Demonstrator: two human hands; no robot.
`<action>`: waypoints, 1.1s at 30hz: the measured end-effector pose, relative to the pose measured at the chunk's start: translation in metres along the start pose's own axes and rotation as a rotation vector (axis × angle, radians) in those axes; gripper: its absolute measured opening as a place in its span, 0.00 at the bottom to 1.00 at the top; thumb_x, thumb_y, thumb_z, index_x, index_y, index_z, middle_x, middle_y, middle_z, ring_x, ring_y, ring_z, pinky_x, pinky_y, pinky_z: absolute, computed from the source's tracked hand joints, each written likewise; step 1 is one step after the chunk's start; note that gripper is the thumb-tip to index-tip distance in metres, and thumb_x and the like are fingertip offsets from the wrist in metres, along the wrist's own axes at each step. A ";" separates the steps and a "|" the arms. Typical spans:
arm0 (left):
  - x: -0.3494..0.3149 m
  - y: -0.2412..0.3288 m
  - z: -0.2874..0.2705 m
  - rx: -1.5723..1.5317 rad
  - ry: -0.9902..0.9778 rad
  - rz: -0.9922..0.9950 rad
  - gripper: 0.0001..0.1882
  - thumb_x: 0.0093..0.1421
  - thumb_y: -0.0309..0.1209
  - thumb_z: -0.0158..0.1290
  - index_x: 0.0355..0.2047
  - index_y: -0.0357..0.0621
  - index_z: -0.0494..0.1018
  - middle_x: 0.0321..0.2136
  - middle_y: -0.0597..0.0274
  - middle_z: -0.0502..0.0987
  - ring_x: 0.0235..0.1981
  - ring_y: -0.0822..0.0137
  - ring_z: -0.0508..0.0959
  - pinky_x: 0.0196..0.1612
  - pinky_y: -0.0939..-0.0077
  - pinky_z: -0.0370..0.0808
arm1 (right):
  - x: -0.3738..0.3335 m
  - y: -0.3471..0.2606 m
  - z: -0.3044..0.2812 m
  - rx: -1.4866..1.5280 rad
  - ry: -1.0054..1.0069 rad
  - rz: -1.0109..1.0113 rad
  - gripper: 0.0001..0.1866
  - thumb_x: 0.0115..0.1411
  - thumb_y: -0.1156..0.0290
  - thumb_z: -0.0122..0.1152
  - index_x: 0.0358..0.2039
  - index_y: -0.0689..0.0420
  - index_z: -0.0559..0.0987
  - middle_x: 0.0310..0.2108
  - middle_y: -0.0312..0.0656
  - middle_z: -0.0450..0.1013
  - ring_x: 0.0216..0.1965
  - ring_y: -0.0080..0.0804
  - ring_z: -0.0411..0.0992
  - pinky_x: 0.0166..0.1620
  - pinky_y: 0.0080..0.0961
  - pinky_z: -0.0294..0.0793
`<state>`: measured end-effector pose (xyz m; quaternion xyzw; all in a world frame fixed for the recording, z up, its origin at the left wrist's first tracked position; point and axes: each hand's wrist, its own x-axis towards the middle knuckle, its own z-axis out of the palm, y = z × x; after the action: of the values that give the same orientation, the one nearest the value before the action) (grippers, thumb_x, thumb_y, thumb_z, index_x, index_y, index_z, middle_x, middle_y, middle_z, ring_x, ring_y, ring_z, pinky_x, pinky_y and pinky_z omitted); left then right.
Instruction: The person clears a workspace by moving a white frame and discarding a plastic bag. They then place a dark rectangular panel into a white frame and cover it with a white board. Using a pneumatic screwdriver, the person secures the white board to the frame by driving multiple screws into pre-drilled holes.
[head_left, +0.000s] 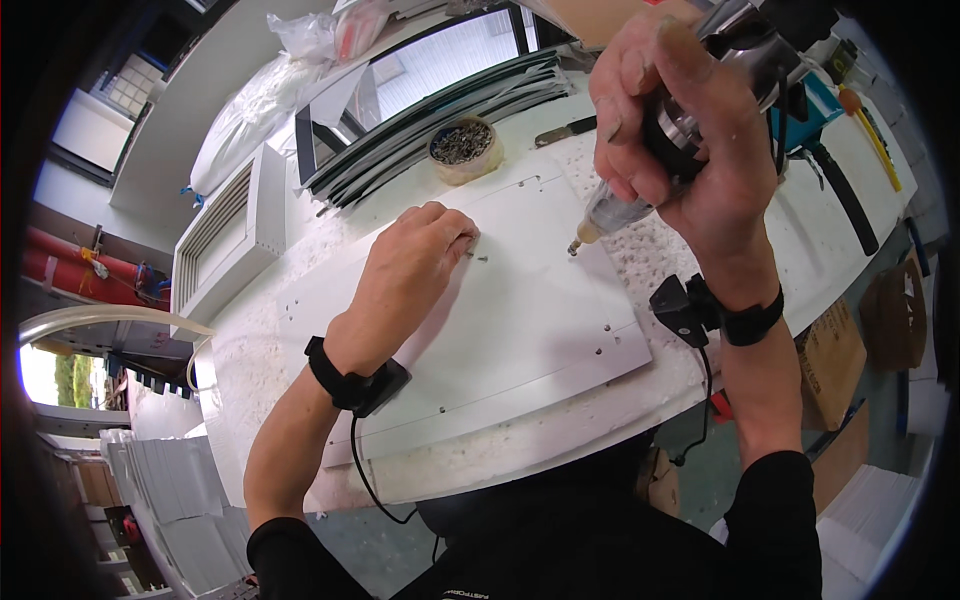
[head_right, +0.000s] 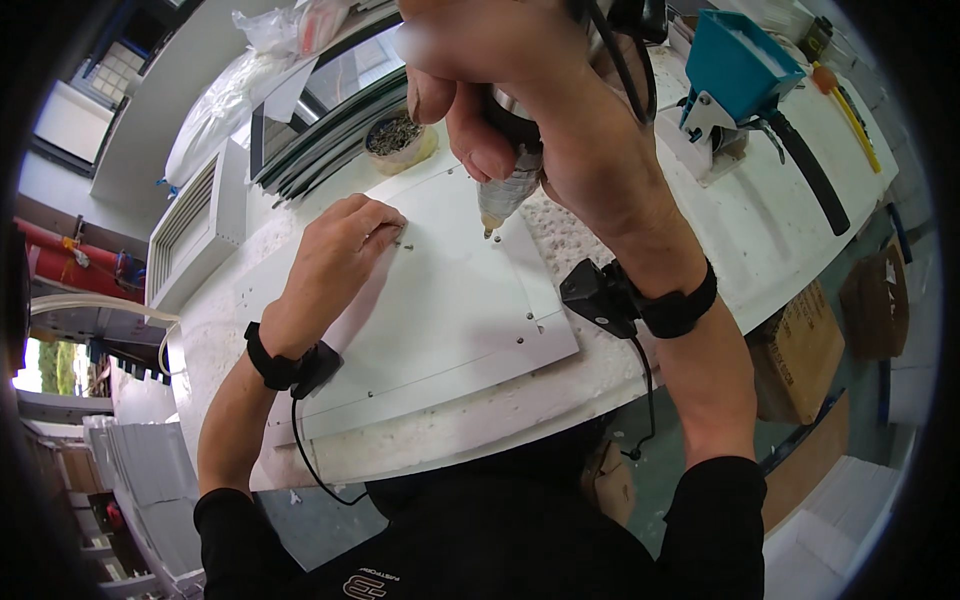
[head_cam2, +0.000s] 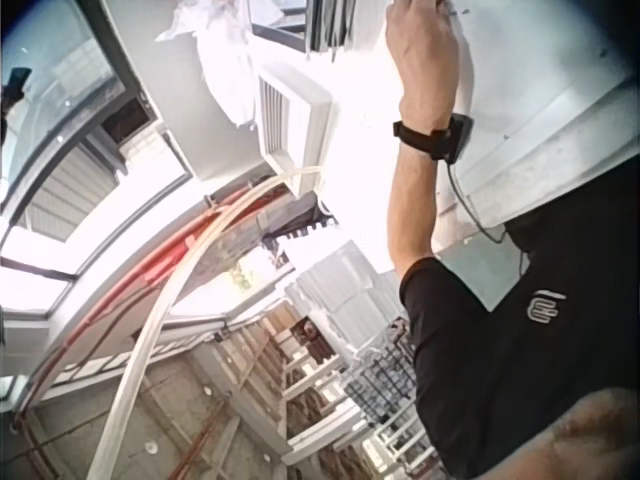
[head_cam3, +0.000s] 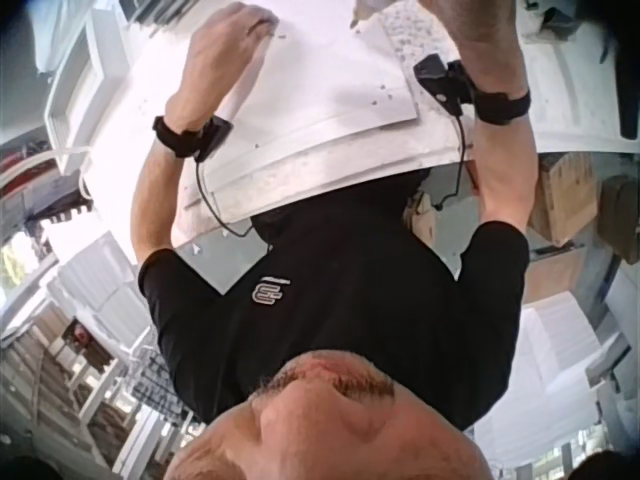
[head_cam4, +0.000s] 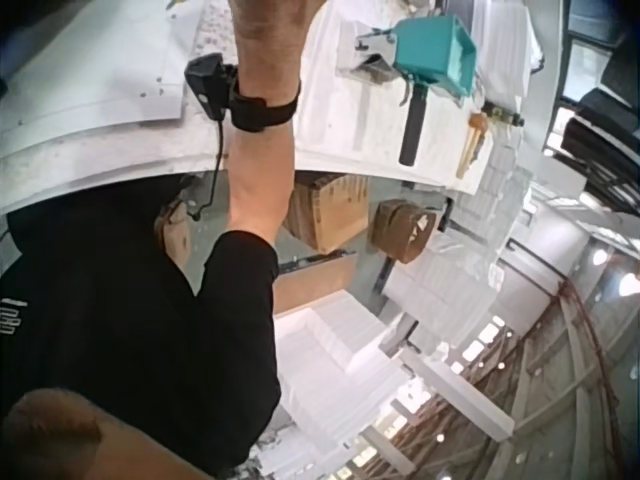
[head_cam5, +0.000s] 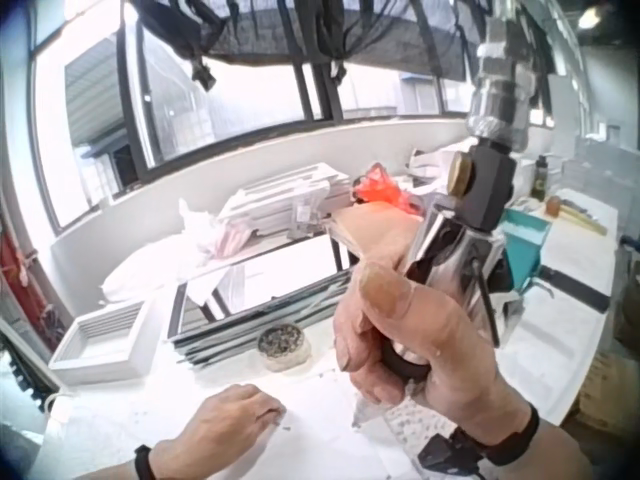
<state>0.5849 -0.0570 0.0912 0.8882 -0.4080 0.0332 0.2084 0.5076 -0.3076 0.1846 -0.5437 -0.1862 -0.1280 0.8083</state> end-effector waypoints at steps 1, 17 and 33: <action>0.002 0.000 0.001 0.021 -0.006 0.013 0.06 0.63 0.24 0.58 0.40 0.37 0.78 0.36 0.53 0.80 0.38 0.52 0.80 0.42 0.65 0.77 | 0.000 0.001 0.000 -0.004 0.016 -0.017 0.28 0.71 0.50 0.56 0.22 0.61 0.74 0.16 0.40 0.68 0.12 0.22 0.64 0.17 0.19 0.63; -0.014 0.035 0.026 -1.355 -0.114 -0.389 0.09 0.69 0.28 0.58 0.44 0.40 0.71 0.39 0.60 0.80 0.42 0.72 0.81 0.48 0.75 0.83 | -0.001 0.015 -0.016 0.343 0.083 -0.349 0.19 0.77 0.54 0.42 0.35 0.54 0.71 0.24 0.43 0.74 0.08 0.21 0.60 0.13 0.24 0.68; -0.015 0.037 0.036 -1.637 -0.133 -0.465 0.10 0.69 0.24 0.56 0.48 0.41 0.69 0.42 0.60 0.78 0.46 0.70 0.80 0.51 0.74 0.83 | -0.003 0.009 -0.002 0.301 0.149 -0.322 0.18 0.77 0.55 0.42 0.35 0.54 0.70 0.24 0.42 0.73 0.09 0.20 0.59 0.13 0.23 0.67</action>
<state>0.5441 -0.0819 0.0678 0.5190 -0.1222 -0.3681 0.7617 0.5093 -0.3064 0.1748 -0.3696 -0.2272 -0.2660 0.8608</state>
